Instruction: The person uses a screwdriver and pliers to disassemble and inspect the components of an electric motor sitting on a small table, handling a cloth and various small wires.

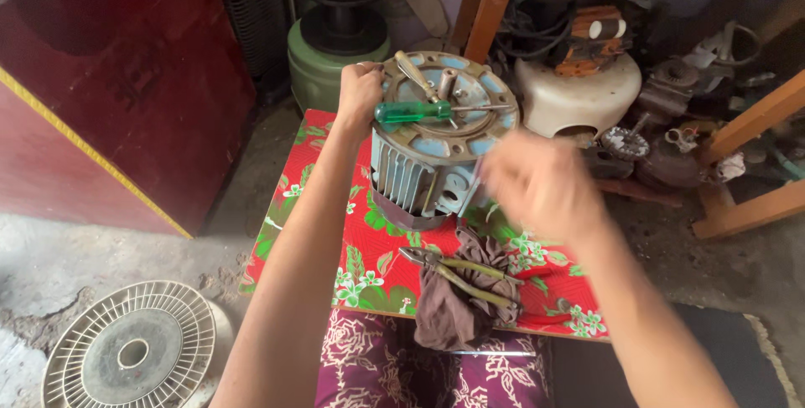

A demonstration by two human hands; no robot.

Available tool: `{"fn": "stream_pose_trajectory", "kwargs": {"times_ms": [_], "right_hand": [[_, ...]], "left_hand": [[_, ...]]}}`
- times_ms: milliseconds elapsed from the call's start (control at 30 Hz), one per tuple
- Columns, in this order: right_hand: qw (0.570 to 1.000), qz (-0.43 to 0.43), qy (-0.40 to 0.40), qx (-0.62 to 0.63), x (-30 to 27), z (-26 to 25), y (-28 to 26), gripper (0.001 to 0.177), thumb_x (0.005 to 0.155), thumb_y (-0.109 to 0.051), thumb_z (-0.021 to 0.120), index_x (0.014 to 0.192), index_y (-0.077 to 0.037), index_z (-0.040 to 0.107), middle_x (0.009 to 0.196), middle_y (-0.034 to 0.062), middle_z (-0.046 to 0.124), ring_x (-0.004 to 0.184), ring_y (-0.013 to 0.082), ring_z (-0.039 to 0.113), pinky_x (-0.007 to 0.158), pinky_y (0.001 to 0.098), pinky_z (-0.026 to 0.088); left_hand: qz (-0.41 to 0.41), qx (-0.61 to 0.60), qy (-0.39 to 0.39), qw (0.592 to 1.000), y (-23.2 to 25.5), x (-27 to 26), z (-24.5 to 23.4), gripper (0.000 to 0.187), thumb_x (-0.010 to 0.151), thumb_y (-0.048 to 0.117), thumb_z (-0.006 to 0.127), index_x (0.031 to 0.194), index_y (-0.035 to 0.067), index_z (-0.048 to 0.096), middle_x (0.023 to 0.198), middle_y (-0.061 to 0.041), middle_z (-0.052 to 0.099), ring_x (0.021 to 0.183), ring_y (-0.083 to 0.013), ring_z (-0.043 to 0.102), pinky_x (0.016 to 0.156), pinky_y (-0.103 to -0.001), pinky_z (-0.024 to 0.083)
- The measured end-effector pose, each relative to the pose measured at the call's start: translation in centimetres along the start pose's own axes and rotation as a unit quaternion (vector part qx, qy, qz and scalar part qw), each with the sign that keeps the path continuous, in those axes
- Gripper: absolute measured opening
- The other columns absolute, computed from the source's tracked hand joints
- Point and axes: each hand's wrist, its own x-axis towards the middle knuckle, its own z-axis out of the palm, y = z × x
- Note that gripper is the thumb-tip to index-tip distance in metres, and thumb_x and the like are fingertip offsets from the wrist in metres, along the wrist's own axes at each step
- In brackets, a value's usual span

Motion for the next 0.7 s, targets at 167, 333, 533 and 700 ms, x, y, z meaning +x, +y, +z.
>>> {"fn": "stream_pose_trajectory", "kwargs": {"times_ms": [167,333,533,700], "right_hand": [[0.999,-0.014,-0.029,-0.037,13.1,-1.5,4.1,0.017,0.086,-0.01,0.075,0.102,-0.005,0.076,0.086,0.0114,0.075,0.079,0.0233,0.072,0.073,0.037,0.054],[0.987,-0.03,-0.153,-0.027,15.4,2.9,10.5,0.038,0.069,-0.002,0.077,0.106,-0.005,0.076,0.092,0.0152,0.075,0.081,0.0284,0.072,0.073,0.0387,0.054],[0.987,-0.113,-0.108,-0.038,14.9,4.3,12.2,0.029,0.071,0.005,0.068,0.098,-0.002,0.076,0.093,0.0165,0.074,0.088,0.0289,0.073,0.079,0.0375,0.056],[0.99,-0.073,0.102,0.063,11.1,2.2,7.3,0.013,0.098,0.01,0.064,0.108,0.004,0.071,0.098,0.0118,0.076,0.091,0.0184,0.076,0.081,0.0298,0.06]], "left_hand": [[-0.027,0.011,0.009,1.0,-0.3,0.3,0.0,0.024,0.095,0.011,0.058,0.1,-0.007,0.072,0.074,-0.002,0.062,0.065,-0.0114,0.052,0.057,-0.031,0.042],[-0.011,0.019,0.023,0.999,-1.0,0.5,0.1,0.024,0.096,0.013,0.057,0.095,-0.006,0.072,0.072,0.0,0.062,0.065,-0.0089,0.051,0.057,-0.03,0.043],[-0.027,0.006,0.021,0.999,-0.4,0.4,0.2,0.025,0.096,0.015,0.058,0.097,-0.006,0.072,0.074,-0.003,0.067,0.065,-0.01,0.057,0.059,-0.03,0.048],[-0.029,0.017,0.025,0.999,0.6,-0.5,0.4,0.026,0.096,0.013,0.058,0.1,-0.009,0.071,0.076,-0.005,0.063,0.068,-0.0123,0.053,0.06,-0.033,0.046]]}}
